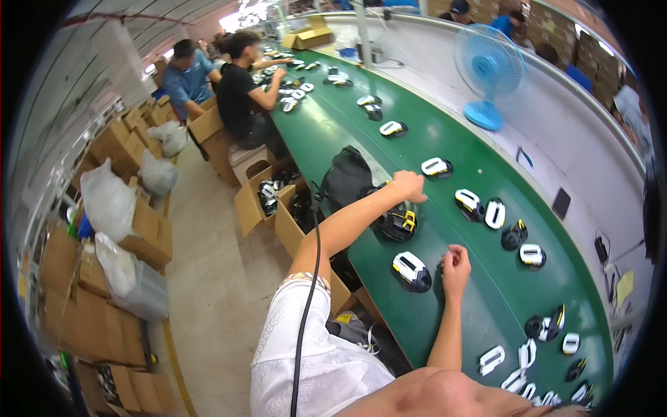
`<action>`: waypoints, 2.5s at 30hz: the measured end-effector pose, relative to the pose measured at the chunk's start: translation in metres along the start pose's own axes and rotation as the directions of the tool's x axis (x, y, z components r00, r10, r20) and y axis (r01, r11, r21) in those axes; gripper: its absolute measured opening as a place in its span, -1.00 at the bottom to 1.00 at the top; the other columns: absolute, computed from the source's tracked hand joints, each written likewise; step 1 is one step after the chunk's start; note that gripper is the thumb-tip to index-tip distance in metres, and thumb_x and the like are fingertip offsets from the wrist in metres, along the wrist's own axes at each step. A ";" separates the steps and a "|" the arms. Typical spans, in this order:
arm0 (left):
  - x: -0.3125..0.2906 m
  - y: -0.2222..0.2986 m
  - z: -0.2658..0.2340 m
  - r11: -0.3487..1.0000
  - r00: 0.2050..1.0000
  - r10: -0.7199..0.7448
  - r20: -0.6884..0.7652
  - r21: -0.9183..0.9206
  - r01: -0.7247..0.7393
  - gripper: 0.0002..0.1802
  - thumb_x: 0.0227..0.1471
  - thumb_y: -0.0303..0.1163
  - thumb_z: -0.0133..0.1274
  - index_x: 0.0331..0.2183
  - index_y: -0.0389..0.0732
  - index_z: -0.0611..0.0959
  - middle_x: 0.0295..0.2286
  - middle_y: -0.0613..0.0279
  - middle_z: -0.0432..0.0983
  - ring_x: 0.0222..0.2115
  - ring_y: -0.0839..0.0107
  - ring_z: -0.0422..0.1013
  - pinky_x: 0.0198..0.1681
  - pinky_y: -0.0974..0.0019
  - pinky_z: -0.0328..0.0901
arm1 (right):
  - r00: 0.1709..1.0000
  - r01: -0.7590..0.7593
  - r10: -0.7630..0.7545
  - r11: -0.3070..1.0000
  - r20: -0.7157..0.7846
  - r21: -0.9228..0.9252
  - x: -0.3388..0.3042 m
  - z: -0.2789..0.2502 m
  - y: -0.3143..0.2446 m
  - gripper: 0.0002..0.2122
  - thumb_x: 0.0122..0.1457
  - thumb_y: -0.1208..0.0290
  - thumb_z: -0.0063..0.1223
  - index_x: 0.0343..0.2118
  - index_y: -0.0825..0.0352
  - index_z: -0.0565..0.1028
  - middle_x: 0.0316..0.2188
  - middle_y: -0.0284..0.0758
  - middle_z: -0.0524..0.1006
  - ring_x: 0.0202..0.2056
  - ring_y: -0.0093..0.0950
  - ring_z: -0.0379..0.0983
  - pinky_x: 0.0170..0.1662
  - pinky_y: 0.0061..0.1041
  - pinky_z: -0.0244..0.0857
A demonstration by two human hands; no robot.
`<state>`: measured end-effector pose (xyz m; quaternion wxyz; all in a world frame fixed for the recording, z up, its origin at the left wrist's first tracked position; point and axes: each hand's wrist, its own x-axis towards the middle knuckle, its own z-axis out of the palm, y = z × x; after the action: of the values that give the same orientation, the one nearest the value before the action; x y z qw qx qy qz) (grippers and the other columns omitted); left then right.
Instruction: The person assembles small plastic electronic components by hand, attaching white clips to plastic housings on a factory assembly line.
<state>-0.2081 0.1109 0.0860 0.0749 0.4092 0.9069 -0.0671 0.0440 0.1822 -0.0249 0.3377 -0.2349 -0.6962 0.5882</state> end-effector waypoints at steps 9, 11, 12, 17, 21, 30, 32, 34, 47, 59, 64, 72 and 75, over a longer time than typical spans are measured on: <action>0.062 0.173 -0.005 0.779 0.794 0.461 -0.397 -0.249 -0.576 -0.57 -0.18 -0.08 0.10 -0.32 -0.21 0.56 -0.36 0.08 0.52 -0.27 0.10 0.43 -0.19 0.12 0.31 | 0.999 0.038 -0.039 0.999 -0.007 -0.019 0.013 0.007 -0.008 -0.85 -0.02 0.49 -0.01 -0.35 0.37 0.45 -0.63 -0.26 0.48 -0.60 -0.49 0.43 -0.47 -0.51 0.31; 0.070 0.209 -0.004 0.739 0.764 0.489 -0.420 -0.265 -0.619 -0.57 -0.18 -0.09 0.11 -0.32 -0.21 0.55 -0.36 0.08 0.51 -0.25 0.11 0.42 -0.19 0.13 0.31 | 0.999 0.034 -0.035 0.999 -0.030 -0.041 0.012 0.004 -0.013 -0.86 -0.02 0.50 -0.01 -0.35 0.37 0.45 -0.63 -0.26 0.48 -0.61 -0.49 0.43 -0.47 -0.52 0.31; 0.072 0.220 0.003 0.722 0.760 0.481 -0.438 -0.294 -0.626 -0.57 -0.19 -0.09 0.11 -0.31 -0.21 0.55 -0.37 0.08 0.50 -0.24 0.13 0.40 -0.18 0.14 0.30 | 0.999 0.031 -0.032 0.999 -0.019 -0.036 0.009 0.010 -0.011 -0.86 -0.01 0.51 0.00 -0.35 0.38 0.44 -0.63 -0.25 0.48 -0.59 -0.44 0.44 -0.44 -0.48 0.32; 0.076 0.278 0.038 0.867 0.884 0.348 -0.312 -0.250 -0.430 -0.32 -0.24 -0.15 0.15 -0.04 -0.16 0.34 -0.12 -0.26 0.25 -0.19 -0.13 0.34 -0.10 0.04 0.28 | 0.976 0.217 -0.212 0.945 0.046 -0.243 0.003 0.011 -0.014 -0.77 0.02 0.32 0.02 -0.33 0.39 0.48 -0.40 -0.06 0.53 -0.26 -0.06 0.44 -0.23 -0.22 0.28; 0.063 0.292 0.028 0.875 0.904 0.333 -0.267 -0.270 -0.402 -0.37 -0.26 -0.34 0.09 -0.06 -0.22 0.35 -0.03 -0.24 0.19 -0.14 -0.15 0.30 -0.08 0.04 0.25 | 0.990 0.099 -0.098 0.995 -0.106 0.002 0.004 -0.005 -0.028 -0.73 0.02 0.26 0.02 -0.32 0.36 0.49 -0.32 -0.05 0.51 -0.22 -0.06 0.41 -0.24 -0.21 0.28; 0.012 0.289 -0.008 0.573 0.754 0.448 -0.480 -0.493 -0.655 -0.35 -0.28 -0.27 0.15 -0.07 -0.22 0.37 -0.19 -0.17 0.33 -0.22 -0.05 0.36 -0.11 0.07 0.28 | 0.957 0.286 -0.291 0.939 0.004 -0.190 0.012 0.014 -0.008 -0.76 -0.06 0.38 0.12 -0.36 0.41 0.43 -0.42 -0.16 0.51 -0.41 -0.13 0.42 -0.31 -0.24 0.27; -0.009 0.321 -0.006 0.410 0.579 0.622 -0.527 -0.411 -0.814 -0.37 -0.26 -0.20 0.16 -0.09 -0.23 0.41 -0.19 -0.10 0.34 -0.17 0.02 0.33 -0.09 0.15 0.26 | 0.953 0.297 -0.302 0.948 -0.022 -0.115 0.011 0.013 0.001 -0.80 -0.04 0.43 0.11 -0.37 0.37 0.41 -0.43 -0.30 0.48 -0.44 -0.37 0.40 -0.33 -0.41 0.27; -0.025 0.348 0.009 0.324 0.515 0.661 -0.546 -0.413 -0.852 -0.39 -0.27 -0.20 0.17 -0.12 -0.23 0.42 -0.20 -0.10 0.34 -0.18 0.03 0.34 -0.09 0.14 0.26 | 0.989 0.141 -0.146 0.959 0.002 0.247 0.012 0.014 0.009 -0.87 0.00 0.46 0.05 -0.39 0.36 0.41 -0.53 -0.36 0.46 -0.53 -0.51 0.36 -0.42 -0.54 0.25; -0.153 0.229 -0.005 -0.061 0.686 0.634 -0.356 -0.908 -0.415 -0.37 -0.06 -0.26 0.05 0.03 -0.26 0.26 -0.09 0.04 0.29 -0.21 0.27 0.41 -0.20 0.31 0.33 | 0.988 0.136 -0.137 0.990 -0.073 -0.022 0.014 0.018 -0.002 -0.86 -0.05 0.49 0.02 -0.38 0.35 0.43 -0.58 -0.32 0.51 -0.59 -0.44 0.42 -0.47 -0.45 0.27; -0.157 0.177 0.048 -0.222 0.856 0.448 -0.257 -0.960 -0.172 -0.22 -0.19 -0.40 0.21 0.08 -0.19 0.22 -0.18 0.01 0.42 -0.28 0.45 0.37 -0.21 0.46 0.26 | 0.960 0.021 -0.182 0.802 -0.211 -0.597 -0.109 -0.098 -0.048 -0.74 -0.05 0.44 0.04 -0.24 0.34 0.42 -0.33 -0.15 0.48 -0.26 -0.18 0.40 -0.19 -0.31 0.30; -0.151 0.212 0.099 0.355 0.736 0.433 -0.520 -0.653 -0.670 -0.16 -0.28 -0.14 0.29 0.02 -0.25 0.31 -0.18 -0.11 0.39 -0.17 0.08 0.34 -0.08 0.14 0.22 | 0.841 -0.310 -0.293 0.429 -0.456 -0.848 -0.164 -0.154 -0.065 -0.67 -0.04 0.38 0.08 -0.17 0.31 0.41 -0.12 -0.20 0.40 -0.10 -0.22 0.31 -0.09 -0.34 0.26; -0.118 0.221 0.095 0.516 0.488 0.307 -0.817 -0.288 -0.807 -0.46 -0.07 -0.21 0.11 -0.12 -0.39 0.43 -0.15 -0.10 0.39 -0.10 -0.01 0.29 -0.01 0.08 0.16 | 0.767 -0.098 -0.205 0.899 -0.608 -0.427 -0.123 -0.138 -0.050 -0.78 0.05 0.44 -0.02 -0.22 0.34 0.43 -0.28 -0.17 0.50 -0.28 -0.22 0.47 -0.20 -0.34 0.33; -0.114 0.245 0.073 0.292 0.549 0.383 -0.742 -0.467 -0.835 -0.65 0.04 -0.29 -0.02 -0.22 -0.37 0.50 -0.28 -0.06 0.47 -0.21 0.06 0.38 -0.11 0.16 0.23 | 0.718 0.149 -0.058 0.986 -0.693 0.072 -0.096 -0.139 -0.060 -0.79 0.10 0.53 -0.11 -0.19 0.37 0.42 -0.29 -0.28 0.50 -0.30 -0.48 0.49 -0.24 -0.53 0.36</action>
<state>0.0567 0.1753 0.0210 0.0321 0.6583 0.5761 0.4835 0.2150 0.1928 0.0261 0.6179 -0.3761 -0.4958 0.4806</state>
